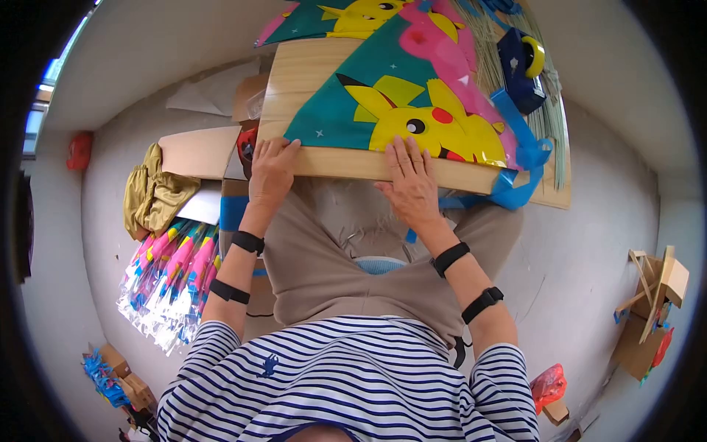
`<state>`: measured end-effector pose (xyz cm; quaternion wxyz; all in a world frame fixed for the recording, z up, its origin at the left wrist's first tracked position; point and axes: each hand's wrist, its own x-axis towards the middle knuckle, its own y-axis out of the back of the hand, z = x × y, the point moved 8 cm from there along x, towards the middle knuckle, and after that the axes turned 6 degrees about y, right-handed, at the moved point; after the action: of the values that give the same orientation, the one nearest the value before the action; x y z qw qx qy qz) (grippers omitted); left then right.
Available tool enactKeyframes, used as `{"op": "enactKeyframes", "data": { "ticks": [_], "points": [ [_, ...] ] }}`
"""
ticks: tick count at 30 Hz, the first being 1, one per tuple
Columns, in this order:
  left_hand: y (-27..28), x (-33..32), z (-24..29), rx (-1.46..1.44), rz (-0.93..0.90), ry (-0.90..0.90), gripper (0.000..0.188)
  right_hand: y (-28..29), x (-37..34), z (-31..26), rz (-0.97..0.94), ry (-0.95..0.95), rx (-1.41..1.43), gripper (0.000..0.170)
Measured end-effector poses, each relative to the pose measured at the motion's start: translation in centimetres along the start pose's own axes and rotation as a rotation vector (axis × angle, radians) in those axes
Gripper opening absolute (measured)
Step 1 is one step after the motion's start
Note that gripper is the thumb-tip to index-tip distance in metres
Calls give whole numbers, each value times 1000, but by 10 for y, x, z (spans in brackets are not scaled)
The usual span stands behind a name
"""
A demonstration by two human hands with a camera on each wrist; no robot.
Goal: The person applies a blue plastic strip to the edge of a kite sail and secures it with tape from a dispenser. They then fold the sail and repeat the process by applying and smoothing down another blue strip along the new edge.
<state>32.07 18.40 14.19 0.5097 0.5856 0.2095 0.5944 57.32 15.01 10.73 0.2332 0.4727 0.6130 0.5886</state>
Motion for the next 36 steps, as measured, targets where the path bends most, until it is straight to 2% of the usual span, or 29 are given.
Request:
{"op": "enactKeyframes", "data": {
  "ticks": [4,7,13,14,17,20,28,32,36],
  "points": [
    [-4,-4,-4,10,18,19,29,5,11,0,41,-59,14,73],
    [-7,-6,-4,41,-7,53,31,14,40,-38,64,70,-16,75],
    [-9,-13,-4,79,-58,117,33,-27,43,-58,31,98,70,80],
    [-17,-15,-3,140,-117,122,40,-27,44,-58,31,95,66,81],
    [-19,-13,33,-14,-175,58,53,-27,45,-60,13,82,41,83],
    [-32,-17,35,-115,-220,74,68,-31,44,-61,-23,79,6,84],
    [-17,-20,-14,-19,-270,105,77,-28,44,-62,-1,70,22,86],
    [-17,-12,-10,44,-296,113,77,-32,42,-60,14,79,-2,87],
    [-20,2,-1,5,-233,25,80,-35,44,-61,20,84,2,87]
  ]
}}
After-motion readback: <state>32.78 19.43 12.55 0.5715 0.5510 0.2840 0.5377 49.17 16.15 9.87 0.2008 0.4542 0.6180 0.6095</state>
